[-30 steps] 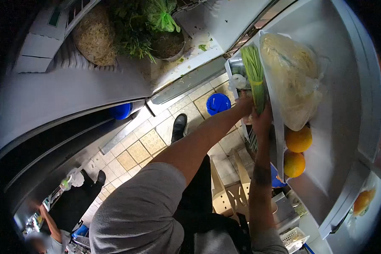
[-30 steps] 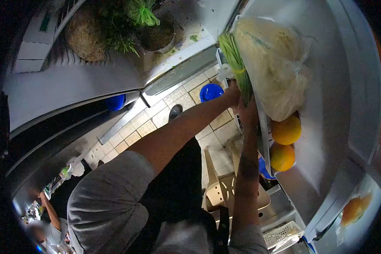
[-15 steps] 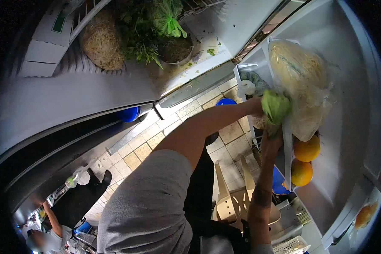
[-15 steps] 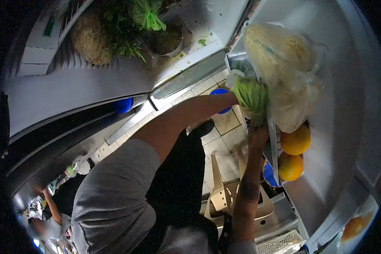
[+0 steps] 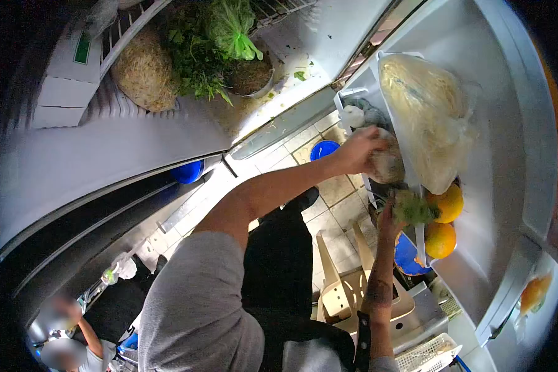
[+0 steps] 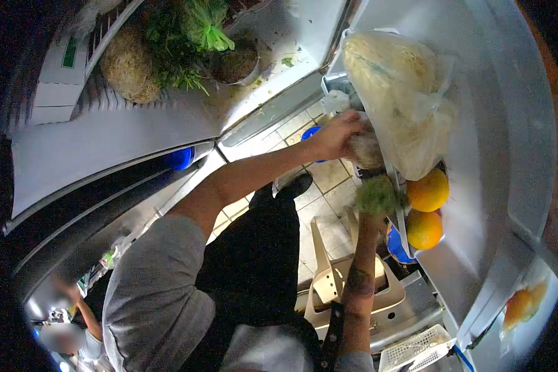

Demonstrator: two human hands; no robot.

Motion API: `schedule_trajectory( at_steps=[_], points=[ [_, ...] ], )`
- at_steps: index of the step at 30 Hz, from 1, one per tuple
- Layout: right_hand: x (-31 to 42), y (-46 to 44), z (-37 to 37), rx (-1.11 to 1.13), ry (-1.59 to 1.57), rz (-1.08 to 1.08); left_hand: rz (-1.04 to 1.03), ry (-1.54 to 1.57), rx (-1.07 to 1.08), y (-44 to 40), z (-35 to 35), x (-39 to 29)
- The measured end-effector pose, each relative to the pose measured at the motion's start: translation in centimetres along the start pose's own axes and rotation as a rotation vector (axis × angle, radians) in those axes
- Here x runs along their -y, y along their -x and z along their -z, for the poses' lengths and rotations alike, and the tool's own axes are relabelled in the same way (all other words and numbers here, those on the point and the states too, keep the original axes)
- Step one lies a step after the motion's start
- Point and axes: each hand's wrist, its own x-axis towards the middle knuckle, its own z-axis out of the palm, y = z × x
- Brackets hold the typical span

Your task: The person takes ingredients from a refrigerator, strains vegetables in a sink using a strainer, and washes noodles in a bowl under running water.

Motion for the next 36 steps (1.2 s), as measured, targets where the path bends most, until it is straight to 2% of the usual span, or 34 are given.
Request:
schedule_trajectory(
  at_steps=[2, 5, 8, 11, 13, 14, 17, 20, 23, 26, 29, 30, 33, 36],
  points=[
    [0.5, -1.6, -0.9, 0.109, -0.158, -0.084, 0.081, 0.047, -0.042, 3.1, 2.0, -1.4],
    [1.7, -4.8, -2.7, 0.408, -0.653, -0.436, 0.165, -0.038, -0.148, 8.3, 4.8, -2.5],
    [3.0, -7.9, -8.1, 0.418, -0.482, -0.29, 0.421, -0.162, -0.111, 13.5, 8.0, -3.2],
    [3.7, -10.9, -11.6, 0.498, -0.522, -0.463, 0.617, -0.258, -0.06, 19.8, 10.8, -2.0],
    [2.7, -7.5, -18.6, 0.414, -0.527, -0.349, 0.706, -0.306, -0.031, 23.5, 13.4, -2.9],
    [3.1, -6.4, -20.9, 0.369, -0.531, -0.288, 0.751, -0.435, 0.032, 25.8, 14.5, -3.0],
    [5.3, -9.1, -19.2, 0.771, -0.519, -0.53, 0.837, -0.512, 0.029, 31.7, 17.6, -4.7],
    [3.0, -4.8, -29.5, 0.578, -0.527, -0.304, 0.885, -0.601, 0.024, 35.6, 20.1, -7.3],
    [3.9, -6.6, -25.2, 0.649, -0.54, -0.457, 0.966, -0.578, 0.0, 39.1, 20.4, -8.8],
    [3.7, -9.2, -23.2, 1.032, -0.463, -0.54, 0.995, -0.578, -0.016, 41.0, 19.8, -10.0],
    [1.8, -7.2, -28.6, 0.996, -0.187, -0.219, 1.06, -0.445, -0.127, 42.5, 18.4, -11.0],
    [2.3, -8.1, -25.4, 0.879, -0.224, -0.286, 1.012, -0.464, -0.124, 42.5, 18.1, -11.6],
    [1.4, -12.5, -19.1, 1.195, -0.199, -0.202, 1.124, -0.323, -0.277, 43.1, 16.3, -12.6],
    [5.4, -14.9, -12.6, 1.07, -0.209, -0.332, 1.154, -0.296, -0.329, 44.4, 15.3, -13.0]
  ],
)
